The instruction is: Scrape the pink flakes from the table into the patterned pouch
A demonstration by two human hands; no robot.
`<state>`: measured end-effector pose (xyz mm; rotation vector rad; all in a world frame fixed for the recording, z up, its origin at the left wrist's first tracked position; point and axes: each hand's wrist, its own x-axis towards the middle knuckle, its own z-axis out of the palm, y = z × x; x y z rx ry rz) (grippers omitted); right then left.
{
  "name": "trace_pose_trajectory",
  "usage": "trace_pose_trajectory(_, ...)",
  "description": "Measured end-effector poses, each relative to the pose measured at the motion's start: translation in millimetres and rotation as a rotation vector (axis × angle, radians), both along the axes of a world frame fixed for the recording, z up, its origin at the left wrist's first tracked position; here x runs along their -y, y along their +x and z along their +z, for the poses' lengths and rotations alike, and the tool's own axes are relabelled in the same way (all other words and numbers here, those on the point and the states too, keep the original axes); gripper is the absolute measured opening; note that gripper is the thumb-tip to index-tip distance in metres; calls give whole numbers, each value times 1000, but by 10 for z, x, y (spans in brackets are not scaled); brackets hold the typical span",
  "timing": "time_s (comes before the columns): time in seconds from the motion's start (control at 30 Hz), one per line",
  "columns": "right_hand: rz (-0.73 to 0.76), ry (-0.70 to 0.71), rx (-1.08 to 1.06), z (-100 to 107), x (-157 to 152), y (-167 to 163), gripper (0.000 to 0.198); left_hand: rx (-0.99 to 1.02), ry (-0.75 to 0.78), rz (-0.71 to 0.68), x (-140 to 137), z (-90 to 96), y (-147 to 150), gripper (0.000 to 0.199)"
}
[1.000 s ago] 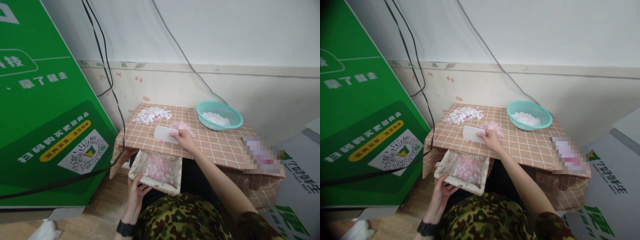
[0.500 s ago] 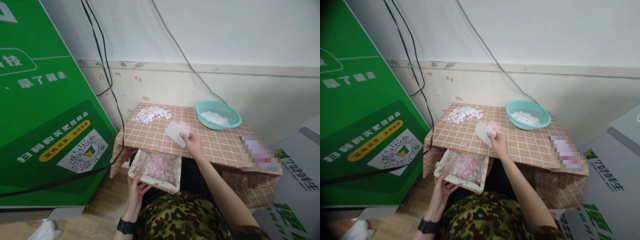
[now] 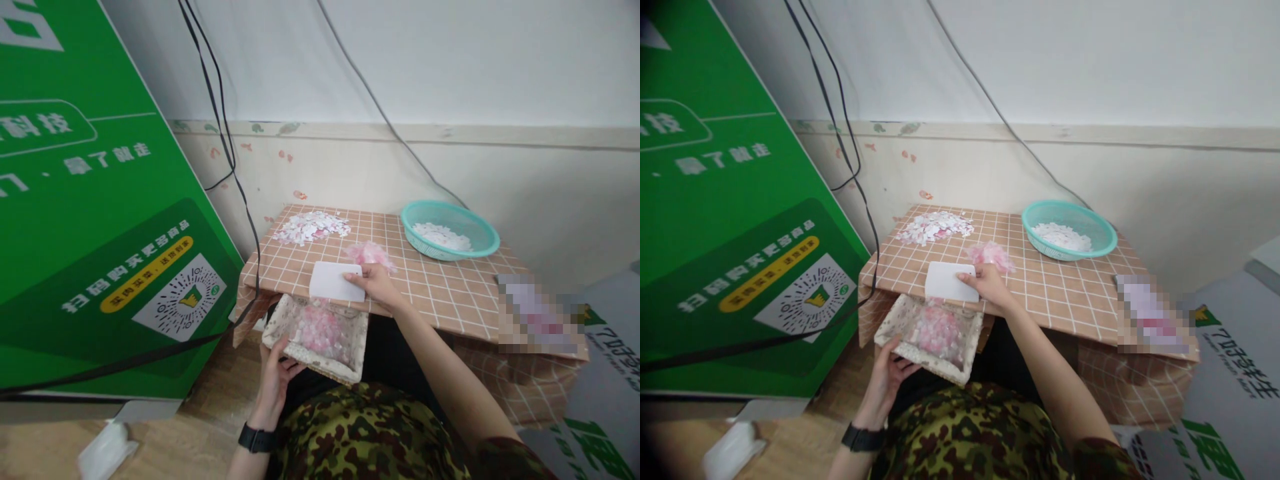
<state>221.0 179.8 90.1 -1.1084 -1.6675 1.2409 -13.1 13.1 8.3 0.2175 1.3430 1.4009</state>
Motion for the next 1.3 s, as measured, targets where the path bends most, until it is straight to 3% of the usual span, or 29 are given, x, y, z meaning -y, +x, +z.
trace_pose_trajectory(0.13, 120, -110, -60, -21, 87, 24, 50, 9, -17, -2, 8, 2, 15, 49)
trace_pose_trajectory(0.23, 155, -140, -46, -64, 165, 269, 48, 20, -45, 20, 22, -51, 18, 50)
trace_pose_trajectory(0.27, 82, -124, -73, -73, 188, 415, 47, 27, -40, 28, 28, -74, 19, 52)
trace_pose_trajectory(0.37, -349, -24, -196, -84, 251, 991, 50, 45, -28, 34, 44, -134, 38, 51)
trace_pose_trajectory(0.43, -558, 59, -196, -91, 285, 1386, 54, 63, -22, 32, 44, -161, 66, 51)
trace_pose_trajectory(0.53, -742, 232, -28, -133, 312, 1788, 57, 83, -14, 28, 31, -192, 122, 53)
trace_pose_trajectory(0.6, -815, 314, 138, -179, 308, 1880, 60, 86, -12, 14, 29, -221, 159, 55)
trace_pose_trajectory(0.77, -796, 332, 313, -246, 236, 1726, 65, 67, -1, -11, 61, -322, 236, 57)
trace_pose_trajectory(1.1, -402, 281, 48, -290, 52, 1106, 48, 32, 52, -80, 35, -415, 330, 61)
trace_pose_trajectory(1.2, -381, 307, 33, -291, -23, 945, 46, 41, 71, -100, 24, -422, 353, 60)
trace_pose_trajectory(1.3, -497, 325, -13, -314, -23, 978, 49, 47, 79, -114, 24, -413, 378, 60)
